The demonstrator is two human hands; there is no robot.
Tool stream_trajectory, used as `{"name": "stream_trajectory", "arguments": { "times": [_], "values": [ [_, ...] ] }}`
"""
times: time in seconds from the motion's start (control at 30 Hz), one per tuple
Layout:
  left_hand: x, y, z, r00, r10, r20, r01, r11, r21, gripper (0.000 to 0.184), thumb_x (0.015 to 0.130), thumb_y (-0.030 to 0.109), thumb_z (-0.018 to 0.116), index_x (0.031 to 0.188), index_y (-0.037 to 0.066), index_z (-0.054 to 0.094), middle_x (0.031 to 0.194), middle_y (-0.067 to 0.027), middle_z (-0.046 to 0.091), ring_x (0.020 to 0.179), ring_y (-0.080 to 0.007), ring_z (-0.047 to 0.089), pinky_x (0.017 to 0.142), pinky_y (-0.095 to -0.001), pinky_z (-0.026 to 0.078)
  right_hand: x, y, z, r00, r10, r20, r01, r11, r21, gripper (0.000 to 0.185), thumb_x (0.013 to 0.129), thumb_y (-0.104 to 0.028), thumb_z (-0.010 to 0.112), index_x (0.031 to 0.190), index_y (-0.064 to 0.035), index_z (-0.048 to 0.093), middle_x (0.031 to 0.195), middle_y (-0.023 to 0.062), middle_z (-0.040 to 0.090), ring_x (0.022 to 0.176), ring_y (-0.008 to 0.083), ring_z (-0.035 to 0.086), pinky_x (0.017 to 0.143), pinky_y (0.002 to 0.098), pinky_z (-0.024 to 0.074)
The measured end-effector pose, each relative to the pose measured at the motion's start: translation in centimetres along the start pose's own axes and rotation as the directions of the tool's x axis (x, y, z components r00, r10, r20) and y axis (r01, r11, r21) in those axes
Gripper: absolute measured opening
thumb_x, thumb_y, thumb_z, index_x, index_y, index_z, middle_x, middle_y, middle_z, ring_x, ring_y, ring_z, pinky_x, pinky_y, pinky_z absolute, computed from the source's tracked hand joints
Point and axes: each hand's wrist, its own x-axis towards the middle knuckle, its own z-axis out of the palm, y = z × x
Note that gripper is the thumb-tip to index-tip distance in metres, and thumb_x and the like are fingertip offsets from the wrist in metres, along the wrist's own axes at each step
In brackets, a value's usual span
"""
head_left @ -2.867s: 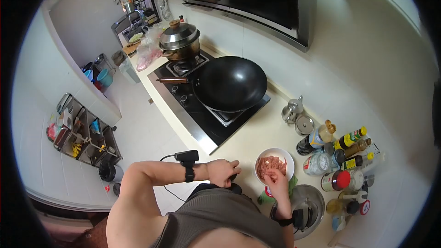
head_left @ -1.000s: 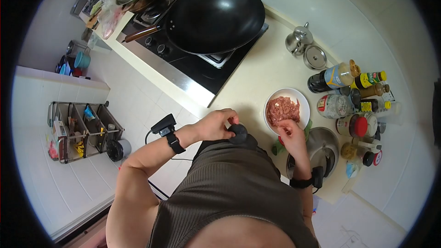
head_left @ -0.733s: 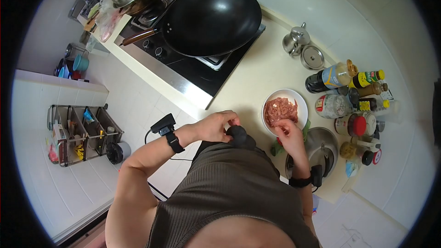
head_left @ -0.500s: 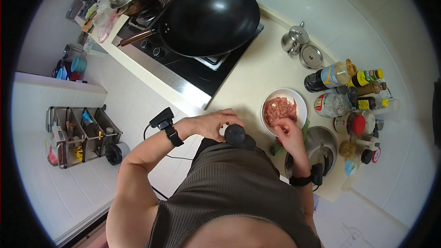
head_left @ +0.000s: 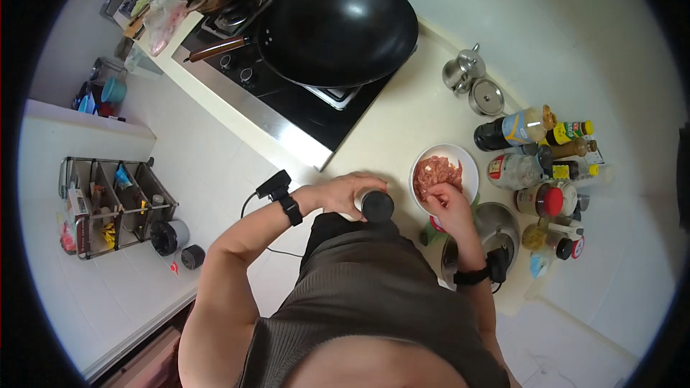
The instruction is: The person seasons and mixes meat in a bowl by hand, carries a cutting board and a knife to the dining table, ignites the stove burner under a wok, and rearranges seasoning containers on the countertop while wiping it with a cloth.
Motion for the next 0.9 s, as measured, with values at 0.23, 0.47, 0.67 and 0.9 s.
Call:
{"name": "stream_trajectory", "arguments": {
  "times": [0.23, 0.47, 0.67, 0.9],
  "values": [
    [-2.9, 4.2, 2.8, 0.884, -0.234, -0.405, 0.044, 0.903, -0.426, 0.073, 0.069, 0.019, 0.085, 0.130, 0.005, 0.047, 0.120, -0.0089, 0.059, 0.114, -0.0175, 0.053, 0.101, -0.0317, 0.040, 1.1, -0.8, -2.0, 0.998, -0.061, 0.023, 0.059, 0.994, 0.091, 0.012, 0.091, -0.003, 0.061, 0.102, -0.0003, 0.061, 0.093, 0.0049, 0.066, 0.085, 0.0106, 0.063, 0.076, 0.0241, 0.0512],
    [-14.8, 6.4, 2.6, 0.522, -0.325, -0.789, -0.218, 0.843, -0.491, 0.076, 0.072, 0.015, 0.083, 0.134, 0.004, 0.041, 0.124, -0.0072, 0.055, 0.121, -0.0175, 0.048, 0.106, -0.0332, 0.035, -1.0, -3.6, -1.6, 0.984, -0.177, 0.004, 0.177, 0.984, -0.026, 0.012, 0.089, 0.001, 0.057, 0.101, -0.0005, 0.060, 0.097, 0.0064, 0.066, 0.083, 0.0107, 0.061, 0.073, 0.0231, 0.0498],
    [-34.1, 0.4, 0.9, 0.221, -0.467, -0.856, -0.336, 0.788, -0.517, 0.072, 0.071, 0.016, 0.082, 0.132, 0.007, 0.044, 0.118, -0.0064, 0.059, 0.110, -0.0175, 0.055, 0.097, -0.0357, 0.044, -1.2, -10.3, 12.4, 0.967, -0.249, -0.046, 0.252, 0.963, 0.096, 0.017, 0.087, 0.002, 0.060, 0.104, 0.0006, 0.060, 0.098, 0.0082, 0.066, 0.086, 0.0109, 0.061, 0.074, 0.0226, 0.0489],
    [-55.2, 1.3, -2.1, 0.056, -0.524, -0.850, -0.414, 0.762, -0.498, 0.063, 0.072, 0.016, 0.081, 0.126, 0.007, 0.049, 0.110, -0.0050, 0.061, 0.102, -0.0166, 0.058, 0.091, -0.0369, 0.048, 2.0, -29.5, 37.5, 0.873, -0.217, 0.437, 0.155, 0.973, 0.173, 0.022, 0.086, 0.000, 0.064, 0.108, 0.0004, 0.061, 0.100, 0.0083, 0.067, 0.086, 0.0113, 0.062, 0.076, 0.0235, 0.0495]
  ]
}}
